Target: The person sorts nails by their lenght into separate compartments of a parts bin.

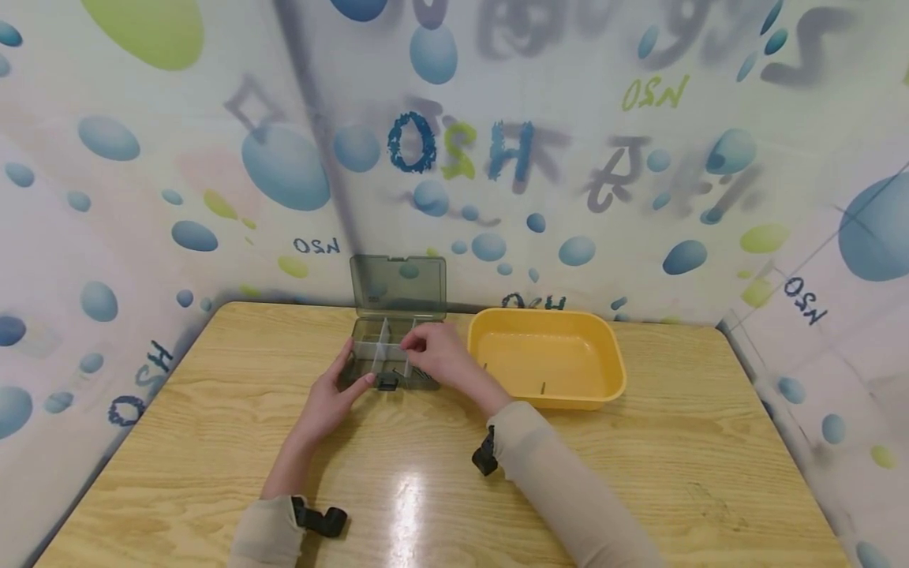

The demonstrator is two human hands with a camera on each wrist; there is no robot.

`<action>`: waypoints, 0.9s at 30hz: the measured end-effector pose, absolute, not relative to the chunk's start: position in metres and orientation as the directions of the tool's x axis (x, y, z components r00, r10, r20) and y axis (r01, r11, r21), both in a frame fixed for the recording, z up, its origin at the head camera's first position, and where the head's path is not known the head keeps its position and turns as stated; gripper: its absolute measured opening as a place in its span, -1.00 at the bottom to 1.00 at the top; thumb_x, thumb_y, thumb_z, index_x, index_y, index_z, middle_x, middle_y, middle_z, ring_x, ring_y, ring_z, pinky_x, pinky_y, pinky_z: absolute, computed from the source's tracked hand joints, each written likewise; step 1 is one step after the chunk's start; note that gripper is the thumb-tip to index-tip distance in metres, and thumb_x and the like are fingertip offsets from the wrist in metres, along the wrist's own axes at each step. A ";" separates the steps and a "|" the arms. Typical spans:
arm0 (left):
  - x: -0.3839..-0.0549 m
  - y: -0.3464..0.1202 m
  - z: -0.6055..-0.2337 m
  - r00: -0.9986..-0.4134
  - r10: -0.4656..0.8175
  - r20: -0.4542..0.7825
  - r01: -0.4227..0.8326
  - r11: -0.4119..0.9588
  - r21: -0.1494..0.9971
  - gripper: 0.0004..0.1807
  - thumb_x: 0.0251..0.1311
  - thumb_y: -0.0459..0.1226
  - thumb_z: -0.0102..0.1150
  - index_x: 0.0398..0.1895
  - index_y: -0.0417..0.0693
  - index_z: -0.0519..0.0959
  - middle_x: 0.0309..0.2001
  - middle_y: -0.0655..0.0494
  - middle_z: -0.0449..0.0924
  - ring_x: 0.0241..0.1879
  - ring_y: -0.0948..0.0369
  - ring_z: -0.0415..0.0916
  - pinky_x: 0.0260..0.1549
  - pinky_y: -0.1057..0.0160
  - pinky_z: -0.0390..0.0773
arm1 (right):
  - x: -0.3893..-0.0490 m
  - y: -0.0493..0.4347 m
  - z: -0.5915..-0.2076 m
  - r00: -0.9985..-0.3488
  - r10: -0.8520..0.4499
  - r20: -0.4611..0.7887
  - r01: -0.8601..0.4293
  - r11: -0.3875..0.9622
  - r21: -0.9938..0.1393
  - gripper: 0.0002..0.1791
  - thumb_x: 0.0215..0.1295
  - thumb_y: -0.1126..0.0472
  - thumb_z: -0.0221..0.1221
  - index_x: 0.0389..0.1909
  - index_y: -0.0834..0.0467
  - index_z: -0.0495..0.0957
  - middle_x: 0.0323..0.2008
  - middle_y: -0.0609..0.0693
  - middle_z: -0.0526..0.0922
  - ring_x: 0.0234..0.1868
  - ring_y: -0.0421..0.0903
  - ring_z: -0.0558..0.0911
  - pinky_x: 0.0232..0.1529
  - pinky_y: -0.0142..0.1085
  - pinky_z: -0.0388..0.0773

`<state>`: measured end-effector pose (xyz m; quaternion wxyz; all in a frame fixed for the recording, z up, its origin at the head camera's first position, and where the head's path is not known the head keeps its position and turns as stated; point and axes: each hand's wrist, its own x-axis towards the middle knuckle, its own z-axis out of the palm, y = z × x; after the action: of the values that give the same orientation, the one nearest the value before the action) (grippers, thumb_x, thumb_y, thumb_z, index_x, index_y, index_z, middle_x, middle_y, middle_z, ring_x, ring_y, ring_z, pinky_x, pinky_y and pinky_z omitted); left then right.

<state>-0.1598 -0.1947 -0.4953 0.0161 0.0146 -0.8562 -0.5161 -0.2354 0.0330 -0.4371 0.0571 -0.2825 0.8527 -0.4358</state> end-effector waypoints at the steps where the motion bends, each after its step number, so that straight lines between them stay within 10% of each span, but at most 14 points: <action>1: -0.160 -0.195 -0.495 -0.999 -0.039 0.014 -0.007 0.471 0.882 -0.08 0.41 -0.04 0.28 0.68 0.09 -0.01 0.58 -0.18 0.06 0.54 -0.17 0.02 0.48 -0.17 0.09 | -0.235 0.032 -0.437 -0.834 -0.534 0.142 -0.427 0.459 -0.779 -0.86 0.30 0.41 0.30 -0.17 0.28 0.76 -0.32 -0.02 0.73 -0.36 -0.19 0.59 -0.31 -0.38 0.59; 27: -0.160 -0.195 -0.495 -0.999 -0.038 -0.003 -0.020 0.463 0.886 -0.07 0.41 -0.03 0.28 0.69 0.14 -0.03 0.59 -0.13 0.05 0.55 -0.11 0.01 0.50 -0.12 0.08 | -0.233 0.029 -0.434 -0.829 -0.539 0.147 -0.408 0.405 -0.818 -0.87 0.36 0.37 0.28 -0.16 0.24 0.77 -0.23 0.03 0.75 -0.29 -0.16 0.64 -0.22 -0.34 0.64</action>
<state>-0.1605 -0.1951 -0.4947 0.0087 0.0170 -0.8552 -0.5180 -0.2326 0.0295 -0.4341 0.0703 -0.2836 0.8352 -0.4658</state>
